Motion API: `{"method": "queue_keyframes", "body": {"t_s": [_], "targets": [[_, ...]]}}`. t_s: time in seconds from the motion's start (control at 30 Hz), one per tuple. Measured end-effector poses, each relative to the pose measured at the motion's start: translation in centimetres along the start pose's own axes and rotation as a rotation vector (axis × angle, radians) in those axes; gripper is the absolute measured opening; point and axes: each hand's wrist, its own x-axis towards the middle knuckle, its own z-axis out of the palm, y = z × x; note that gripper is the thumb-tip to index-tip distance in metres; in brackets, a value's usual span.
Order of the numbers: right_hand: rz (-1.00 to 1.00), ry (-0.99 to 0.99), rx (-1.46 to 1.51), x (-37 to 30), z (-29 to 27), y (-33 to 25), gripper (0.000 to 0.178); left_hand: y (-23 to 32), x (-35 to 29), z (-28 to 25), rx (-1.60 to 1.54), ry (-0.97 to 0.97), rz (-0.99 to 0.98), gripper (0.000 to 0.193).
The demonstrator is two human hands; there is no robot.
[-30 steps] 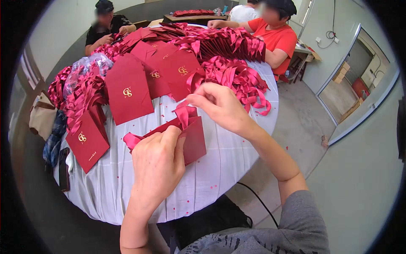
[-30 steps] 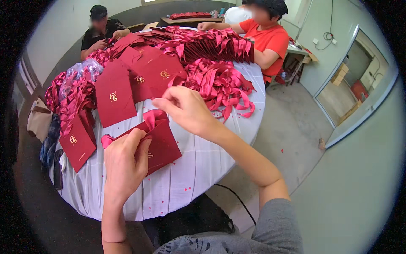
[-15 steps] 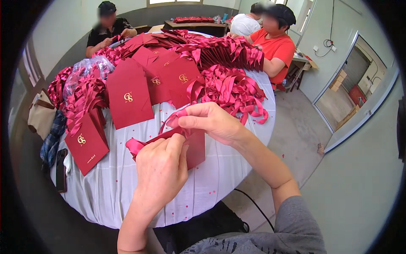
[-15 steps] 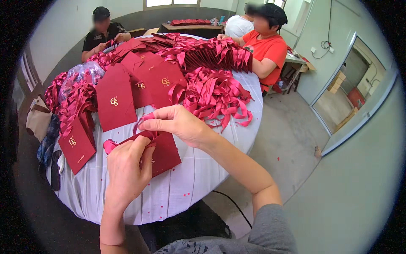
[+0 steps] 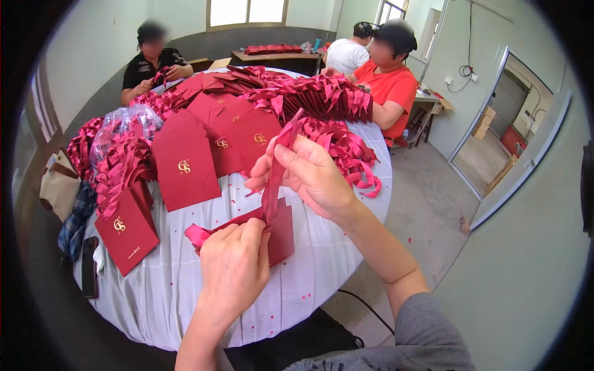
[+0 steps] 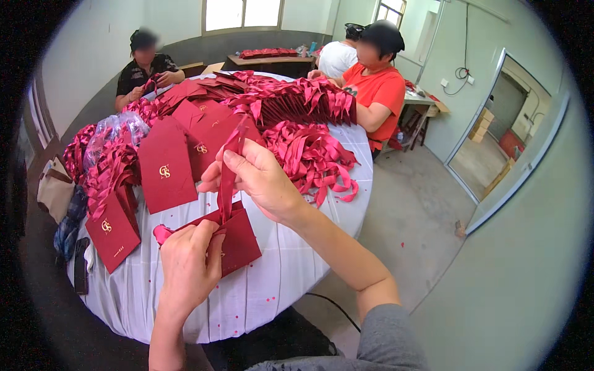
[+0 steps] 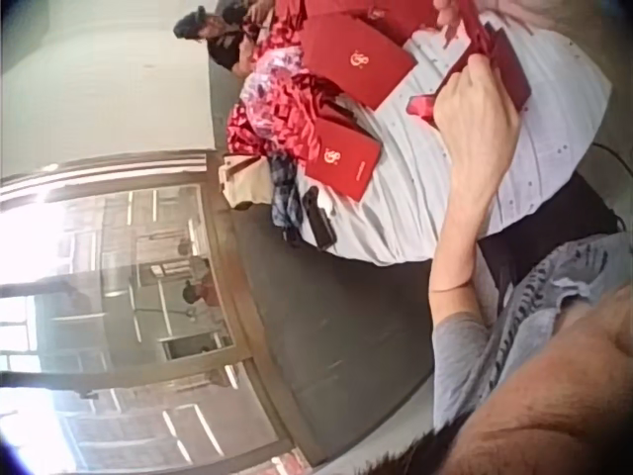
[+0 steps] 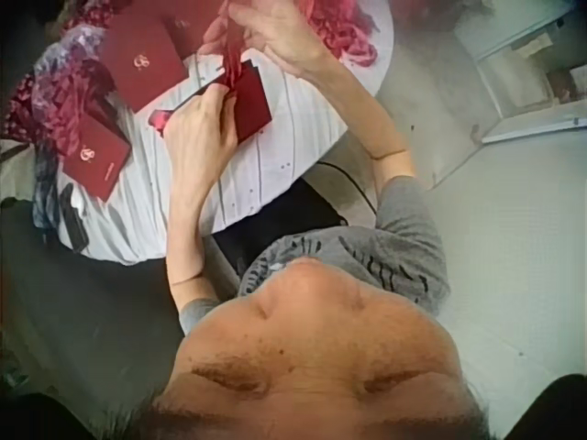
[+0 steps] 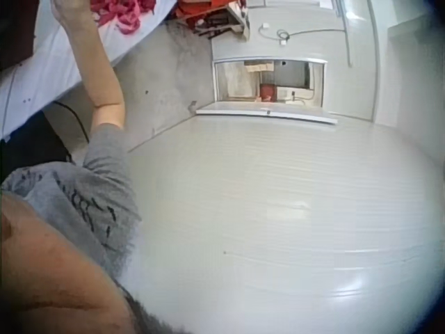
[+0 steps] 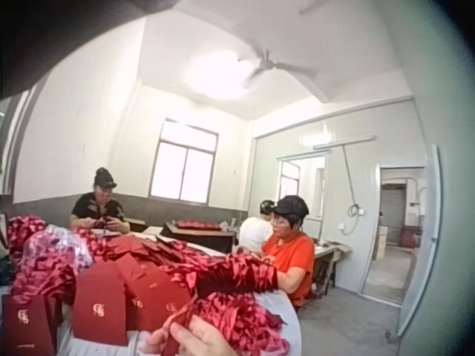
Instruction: The person attaches ribbon handles to paper gift bags by threading the ribbons through slots on the bags and folding the bags by hand.
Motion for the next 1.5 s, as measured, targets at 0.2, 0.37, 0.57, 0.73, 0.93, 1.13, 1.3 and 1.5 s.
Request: {"method": "queue_keyframes", "body": {"t_s": [0.2,0.37,0.57,0.73,0.93,1.13,1.3,1.5], "targets": [[-0.053,-0.002,0.104,0.2,-0.5,0.4,0.017,-0.1,0.2,0.0,-0.020,-0.047,-0.007,0.010],[0.061,-0.095,0.145,0.5,-0.7,0.4,0.033,0.0,0.2,-0.5,-0.026,-0.123,-0.047,0.013],[0.182,-0.222,-0.149,-1.1,-0.5,2.5,0.033,-0.8,-0.2,0.0,-0.012,-0.049,0.050,0.026],[0.127,-0.172,-0.196,-1.2,-0.2,3.3,0.045,-1.2,-0.5,-0.5,0.013,-0.098,0.030,0.022],[0.034,0.002,-0.158,-1.1,-0.1,4.2,0.049,-0.8,0.0,-3.5,0.024,0.143,0.122,0.023],[0.128,0.064,-0.152,-1.4,-1.4,4.2,0.049,-4.7,-3.5,-3.1,-0.152,0.006,-0.489,0.026],[0.190,0.064,-0.130,-1.1,-0.7,4.6,0.049,-7.3,-3.8,-1.4,-0.843,-0.181,-0.671,0.033],[0.510,0.103,-1.051,0.0,-2.9,1.4,0.058,-8.0,-3.3,1.1,-1.116,-0.159,-0.695,0.028]]}}
